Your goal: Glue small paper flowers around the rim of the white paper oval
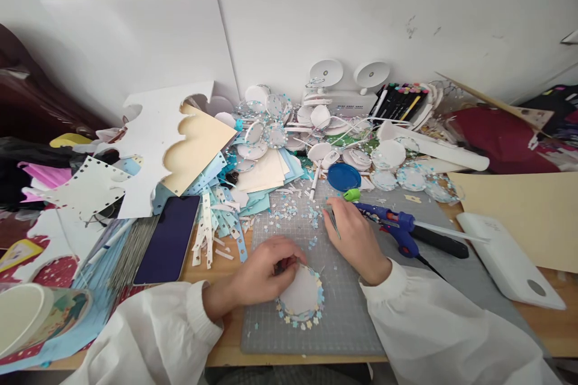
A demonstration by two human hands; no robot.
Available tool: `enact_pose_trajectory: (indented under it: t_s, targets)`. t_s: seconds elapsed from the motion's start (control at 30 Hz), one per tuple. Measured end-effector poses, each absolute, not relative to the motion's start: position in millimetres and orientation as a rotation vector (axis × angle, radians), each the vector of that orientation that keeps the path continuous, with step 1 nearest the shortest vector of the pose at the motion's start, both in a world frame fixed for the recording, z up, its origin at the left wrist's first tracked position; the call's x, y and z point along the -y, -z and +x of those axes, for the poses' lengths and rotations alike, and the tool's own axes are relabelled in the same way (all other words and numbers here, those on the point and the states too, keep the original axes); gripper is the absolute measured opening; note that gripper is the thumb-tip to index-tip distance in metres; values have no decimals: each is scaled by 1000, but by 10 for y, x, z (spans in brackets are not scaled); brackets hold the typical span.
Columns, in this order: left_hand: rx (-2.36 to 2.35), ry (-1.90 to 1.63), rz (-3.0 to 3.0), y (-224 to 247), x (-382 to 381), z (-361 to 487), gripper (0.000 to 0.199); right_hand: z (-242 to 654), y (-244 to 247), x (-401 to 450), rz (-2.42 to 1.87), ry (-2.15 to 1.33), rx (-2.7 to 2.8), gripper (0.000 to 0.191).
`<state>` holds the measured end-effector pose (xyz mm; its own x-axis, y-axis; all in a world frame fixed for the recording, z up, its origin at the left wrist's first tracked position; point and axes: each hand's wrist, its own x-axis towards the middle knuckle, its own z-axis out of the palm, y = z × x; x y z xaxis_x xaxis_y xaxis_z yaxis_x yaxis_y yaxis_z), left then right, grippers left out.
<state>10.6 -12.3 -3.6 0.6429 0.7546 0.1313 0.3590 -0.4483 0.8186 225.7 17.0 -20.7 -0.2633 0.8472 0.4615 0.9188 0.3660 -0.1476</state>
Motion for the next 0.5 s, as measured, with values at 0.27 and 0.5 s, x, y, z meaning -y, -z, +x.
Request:
enact_pose_trajectory:
  t_s: [0.27,0.5]
  targets:
    - [-865,-639,2046,47,127,104,20,2273,243,-222,-1511,45,2153,14]
    - [-845,-650,2024,-17,118,97,24,2288,166,-172,-1404,134,2067,10]
